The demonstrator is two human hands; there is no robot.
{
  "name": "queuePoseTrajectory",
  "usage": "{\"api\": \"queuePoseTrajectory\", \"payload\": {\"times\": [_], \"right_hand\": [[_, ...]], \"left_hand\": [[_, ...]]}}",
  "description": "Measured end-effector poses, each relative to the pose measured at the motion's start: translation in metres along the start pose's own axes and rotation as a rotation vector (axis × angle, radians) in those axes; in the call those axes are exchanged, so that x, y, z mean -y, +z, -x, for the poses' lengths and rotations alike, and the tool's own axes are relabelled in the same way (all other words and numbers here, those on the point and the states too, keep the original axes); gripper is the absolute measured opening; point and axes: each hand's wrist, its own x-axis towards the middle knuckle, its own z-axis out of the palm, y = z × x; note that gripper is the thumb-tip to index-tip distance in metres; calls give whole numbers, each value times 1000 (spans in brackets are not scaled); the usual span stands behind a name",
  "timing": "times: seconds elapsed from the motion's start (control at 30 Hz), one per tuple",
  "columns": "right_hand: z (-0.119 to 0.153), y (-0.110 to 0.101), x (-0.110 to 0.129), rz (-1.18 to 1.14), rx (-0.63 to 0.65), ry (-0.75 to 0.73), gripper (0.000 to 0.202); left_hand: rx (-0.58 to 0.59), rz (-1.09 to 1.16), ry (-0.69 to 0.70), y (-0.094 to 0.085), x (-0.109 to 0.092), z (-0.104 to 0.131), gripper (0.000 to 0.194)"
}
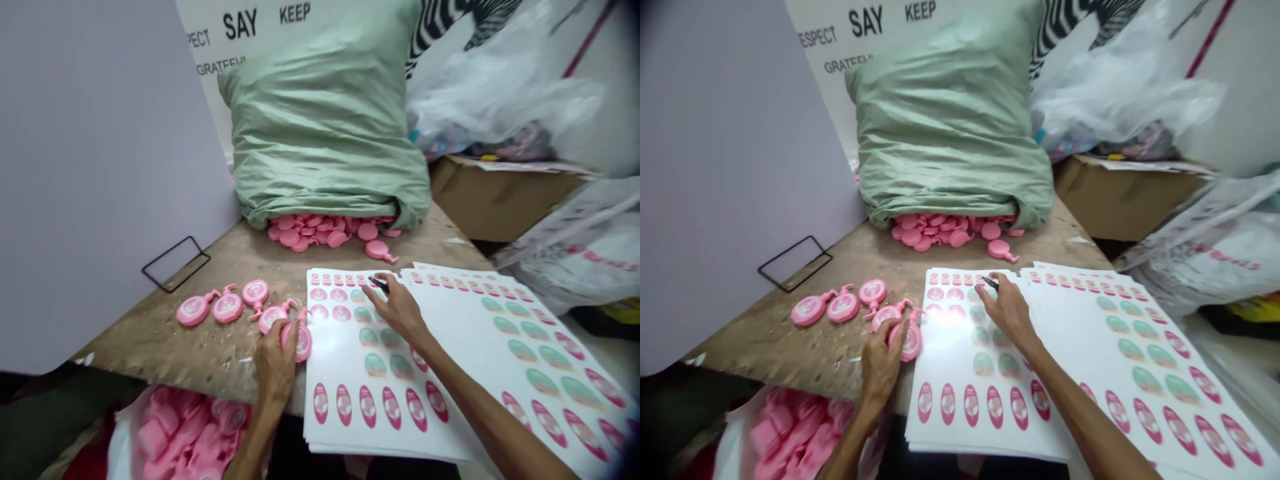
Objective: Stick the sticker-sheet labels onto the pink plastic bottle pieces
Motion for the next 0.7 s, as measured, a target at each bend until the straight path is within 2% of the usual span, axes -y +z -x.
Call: {"api": "queuePoseTrajectory", "payload": {"times": [0.1, 0.2, 0.27, 0.33, 0.4, 0.47, 0.5, 0.53, 0.57, 0.63, 0.7], "right_hand": [[-52, -7, -18, 339, -45, 134, 49], [-86, -8, -31, 414, -23, 202, 37], [-97, -10, -38, 412, 7, 179, 30], [-98, -17, -40, 413, 41, 131, 28], [-90, -30, -35, 415, 60, 71, 29], [-73, -51, -20, 392, 110, -34, 29], [-62, -63, -9, 357, 173, -120, 28], [-49, -76, 3, 283, 316, -265, 27], [-35, -88, 17, 195, 476, -379, 28], [-9, -105, 41, 52, 760, -497, 27], [12, -109, 55, -84, 940, -532, 27]], "left_hand": [[-56, -231, 11, -5, 15, -21, 34], [-182, -401, 101, -19, 27, -34, 35], [-306, -485, 201, -30, 28, -37, 33], [-405, -460, 311, -38, 21, -34, 29], [-411, -334, 431, -41, 5, -30, 24], [-318, -203, 528, -39, -16, -25, 21], [-231, -151, 557, -36, -27, -22, 24], [-115, -101, 574, -32, -38, -19, 31], [26, -48, 580, -27, -49, -15, 40], [356, 97, 538, -17, -64, -6, 52], [669, 283, 381, -7, -69, 4, 45]]}}
